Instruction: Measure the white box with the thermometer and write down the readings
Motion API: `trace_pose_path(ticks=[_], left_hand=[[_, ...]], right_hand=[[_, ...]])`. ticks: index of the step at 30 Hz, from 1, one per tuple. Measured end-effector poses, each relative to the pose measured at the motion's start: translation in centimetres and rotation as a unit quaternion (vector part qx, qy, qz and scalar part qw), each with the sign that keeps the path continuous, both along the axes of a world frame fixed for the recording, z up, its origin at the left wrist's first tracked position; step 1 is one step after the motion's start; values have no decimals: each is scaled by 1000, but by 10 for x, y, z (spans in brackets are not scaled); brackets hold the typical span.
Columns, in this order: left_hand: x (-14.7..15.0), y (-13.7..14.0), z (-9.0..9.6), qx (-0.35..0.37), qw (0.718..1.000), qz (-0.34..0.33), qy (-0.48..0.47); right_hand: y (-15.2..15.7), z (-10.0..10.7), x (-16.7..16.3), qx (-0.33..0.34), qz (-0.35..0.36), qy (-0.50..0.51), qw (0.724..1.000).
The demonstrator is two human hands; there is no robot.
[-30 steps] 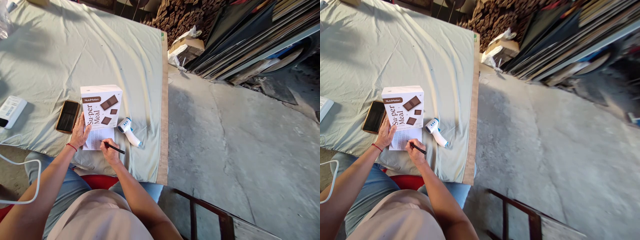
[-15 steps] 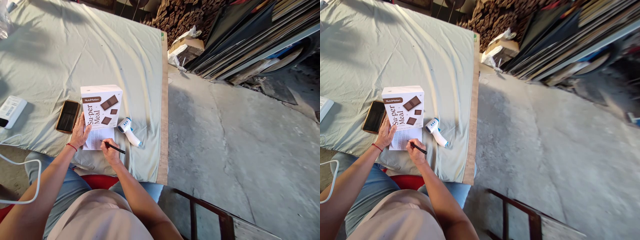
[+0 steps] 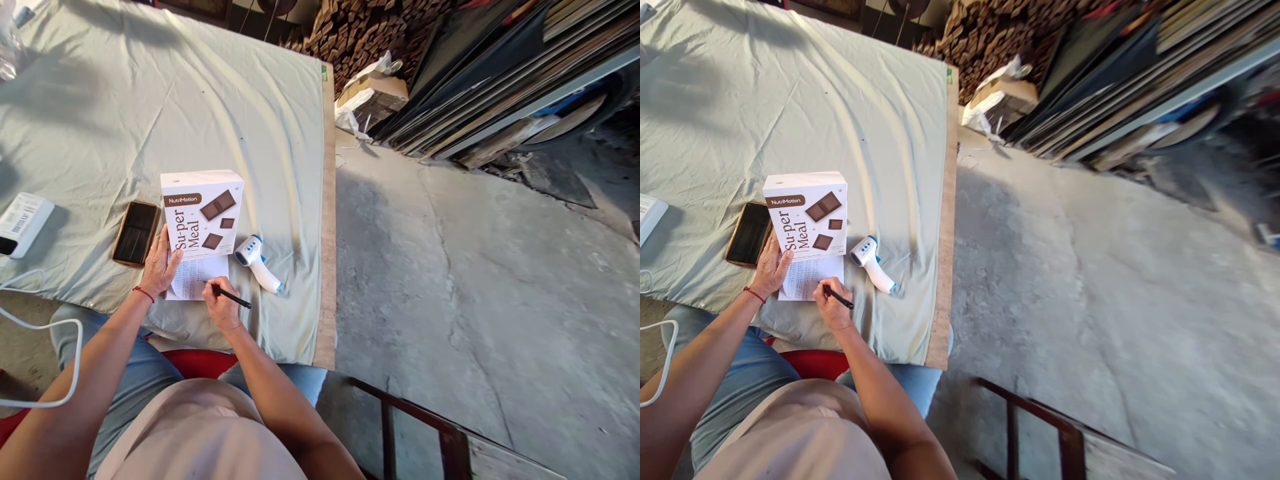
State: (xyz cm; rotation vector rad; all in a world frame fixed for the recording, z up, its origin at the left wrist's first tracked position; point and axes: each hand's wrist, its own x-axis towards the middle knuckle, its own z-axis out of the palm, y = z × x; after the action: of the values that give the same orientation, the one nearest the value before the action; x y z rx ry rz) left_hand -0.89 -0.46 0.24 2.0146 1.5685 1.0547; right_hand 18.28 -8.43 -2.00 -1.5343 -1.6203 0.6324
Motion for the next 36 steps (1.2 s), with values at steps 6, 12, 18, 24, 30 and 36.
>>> trace_pose_path(ticks=[6, 12, 18, 24, 30, 36], left_hand=[[-3, 1, 0, -6, 1000, 4, -12], [-6, 1, -2, -16, 1000, 6, -19], [-7, 1, -7, -19, 1000, 16, -15], [-7, -1, -6, -17, 1000, 19, -1], [-9, -1, -5, -21, 1000, 18, 0], [-9, 0, -6, -18, 1000, 19, 1]], right_hand=[[3, 14, 17, 141, 13, -60, 988], [8, 7, 53, 103, 49, -241, 964], [14, 9, 60, 101, 52, -245, 963], [30, 38, 39, 186, 17, -171, 967], [47, 58, 10, 158, 14, -203, 966], [51, 54, 29, 109, -81, -194, 972]])
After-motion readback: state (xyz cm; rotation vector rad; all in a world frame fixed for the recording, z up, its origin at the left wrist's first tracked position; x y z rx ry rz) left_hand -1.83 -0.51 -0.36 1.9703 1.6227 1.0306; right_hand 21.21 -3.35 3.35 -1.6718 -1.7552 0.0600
